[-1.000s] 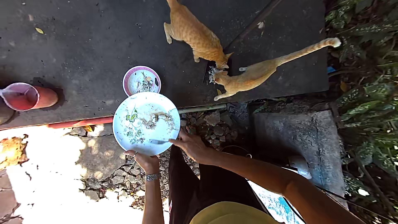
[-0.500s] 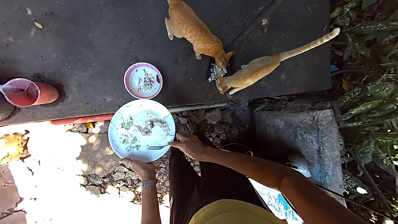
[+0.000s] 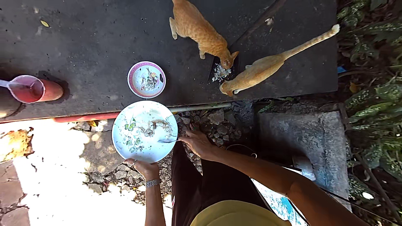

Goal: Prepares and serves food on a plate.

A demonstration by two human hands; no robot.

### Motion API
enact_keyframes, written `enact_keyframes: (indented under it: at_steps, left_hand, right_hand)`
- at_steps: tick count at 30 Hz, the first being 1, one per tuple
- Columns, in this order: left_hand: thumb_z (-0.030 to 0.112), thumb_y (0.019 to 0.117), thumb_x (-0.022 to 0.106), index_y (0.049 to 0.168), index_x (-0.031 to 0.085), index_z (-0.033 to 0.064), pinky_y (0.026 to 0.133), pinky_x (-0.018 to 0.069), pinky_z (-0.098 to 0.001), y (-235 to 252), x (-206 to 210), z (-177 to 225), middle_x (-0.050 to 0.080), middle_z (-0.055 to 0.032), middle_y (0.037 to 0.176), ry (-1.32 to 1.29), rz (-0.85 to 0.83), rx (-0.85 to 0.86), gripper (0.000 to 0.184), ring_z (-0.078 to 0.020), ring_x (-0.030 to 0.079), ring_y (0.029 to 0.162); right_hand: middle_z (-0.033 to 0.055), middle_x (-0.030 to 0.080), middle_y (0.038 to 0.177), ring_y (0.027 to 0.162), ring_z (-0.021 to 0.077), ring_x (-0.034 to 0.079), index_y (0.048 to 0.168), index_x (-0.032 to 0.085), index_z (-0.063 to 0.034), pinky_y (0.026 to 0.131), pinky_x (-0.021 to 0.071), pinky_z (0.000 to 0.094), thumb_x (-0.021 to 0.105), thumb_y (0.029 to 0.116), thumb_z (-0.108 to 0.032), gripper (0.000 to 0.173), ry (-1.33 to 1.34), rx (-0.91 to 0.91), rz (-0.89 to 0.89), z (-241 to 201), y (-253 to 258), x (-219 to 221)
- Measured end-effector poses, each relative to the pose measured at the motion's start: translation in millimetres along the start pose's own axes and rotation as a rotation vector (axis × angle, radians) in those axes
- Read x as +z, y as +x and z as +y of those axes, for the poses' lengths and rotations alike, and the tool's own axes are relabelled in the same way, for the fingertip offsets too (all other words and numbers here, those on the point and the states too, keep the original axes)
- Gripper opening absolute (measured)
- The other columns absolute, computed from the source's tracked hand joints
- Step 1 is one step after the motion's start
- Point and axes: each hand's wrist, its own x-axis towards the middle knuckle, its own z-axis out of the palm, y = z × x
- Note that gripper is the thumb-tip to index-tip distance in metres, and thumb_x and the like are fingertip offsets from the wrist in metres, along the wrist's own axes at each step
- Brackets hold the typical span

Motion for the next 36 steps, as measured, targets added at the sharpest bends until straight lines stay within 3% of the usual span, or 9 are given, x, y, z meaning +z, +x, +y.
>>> enact_keyframes:
  at_steps: [5,8,10,18,24,27,31,33,36]
  left_hand:
    - [0.062,0.1042,-0.002,0.157,0.028,0.0177,0.110,0.0440,-0.0439,3,-15,-1,0.042,-0.0069,0.155,-0.034,0.010,-0.025,0.075,-0.0174,0.047,0.138]
    - [0.064,0.1035,-0.001,0.158,0.027,0.0186,0.110,0.0437,-0.0456,5,-21,0,0.041,-0.0073,0.155,-0.023,0.035,-0.015,0.076,-0.0184,0.046,0.138]
    - [0.065,0.1032,0.000,0.158,0.027,0.0189,0.110,0.0441,-0.0453,6,-22,1,0.041,-0.0072,0.155,-0.024,0.037,-0.019,0.076,-0.0183,0.047,0.138]
    - [0.060,0.1057,0.002,0.156,0.031,0.0146,0.106,0.0485,-0.0430,-8,-14,14,0.049,-0.0097,0.149,-0.132,0.061,-0.018,0.074,-0.0172,0.054,0.131]
    - [0.057,0.1074,0.004,0.150,0.040,0.0101,0.099,0.0529,-0.0423,-53,-19,14,0.057,-0.0122,0.138,-0.234,0.105,0.000,0.073,-0.0174,0.060,0.121]
    - [0.058,0.1067,0.003,0.151,0.040,0.0114,0.100,0.0529,-0.0424,-74,-26,10,0.058,-0.0111,0.138,-0.304,0.137,-0.014,0.074,-0.0171,0.060,0.122]
    - [0.060,0.1062,0.005,0.150,0.041,0.0095,0.101,0.0517,-0.0446,-76,-45,-2,0.057,-0.0141,0.139,-0.393,0.196,-0.036,0.076,-0.0207,0.060,0.123]
    - [0.062,0.1059,0.007,0.150,0.041,0.0094,0.100,0.0518,-0.0457,-78,-57,-2,0.057,-0.0150,0.138,-0.421,0.220,-0.058,0.076,-0.0217,0.060,0.123]
    - [0.061,0.1064,0.008,0.145,0.047,0.0088,0.096,0.0538,-0.0450,-83,-77,4,0.061,-0.0149,0.131,-0.432,0.278,-0.064,0.075,-0.0211,0.063,0.117]
  right_hand:
    - [0.0246,0.066,0.109,0.099,0.0403,0.067,0.125,0.071,-0.0066,0.084,0.0539,0.0514,0.050,0.1031,-0.007,0.030,0.015,-0.017,0.102,0,0,-1]
    - [0.0264,0.064,0.119,0.113,0.0426,0.062,0.129,0.066,-0.0033,0.097,0.0478,0.0540,0.045,0.1060,-0.007,0.031,-0.029,-0.005,-0.089,-3,4,-3]
    - [0.0259,0.064,0.121,0.114,0.0424,0.062,0.129,0.065,-0.0020,0.097,0.0472,0.0546,0.044,0.1061,-0.006,0.032,-0.031,0.026,-0.101,-4,6,-4]
    - [0.0226,0.069,0.111,0.098,0.0395,0.069,0.128,0.069,-0.0053,0.083,0.0551,0.0552,0.048,0.1057,-0.010,0.031,-0.042,-0.005,0.237,3,0,-28]
    - [0.0224,0.061,0.105,0.077,0.0358,0.064,0.134,0.069,-0.0135,0.063,0.0542,0.0504,0.057,0.0974,0.003,0.041,-0.208,-0.271,0.339,2,11,-66]
    - [0.0236,0.059,0.109,0.081,0.0381,0.064,0.135,0.067,-0.0122,0.065,0.0547,0.0527,0.057,0.0973,0.004,0.042,-0.280,-0.294,0.267,-3,13,-59]
    - [0.0268,0.062,0.112,0.093,0.0426,0.066,0.133,0.069,-0.0116,0.079,0.0542,0.0570,0.052,0.0994,0.002,0.041,-0.351,-0.289,0.046,-29,-21,-27]
    - [0.0252,0.064,0.105,0.088,0.0402,0.067,0.128,0.073,-0.0118,0.075,0.0554,0.0545,0.054,0.0980,0.003,0.038,-0.325,-0.386,0.089,-39,-26,-18]
    - [0.0229,0.062,0.105,0.083,0.0368,0.066,0.130,0.071,-0.0103,0.069,0.0556,0.0511,0.055,0.0998,0.002,0.036,-0.314,-0.467,0.171,-62,-5,-26]
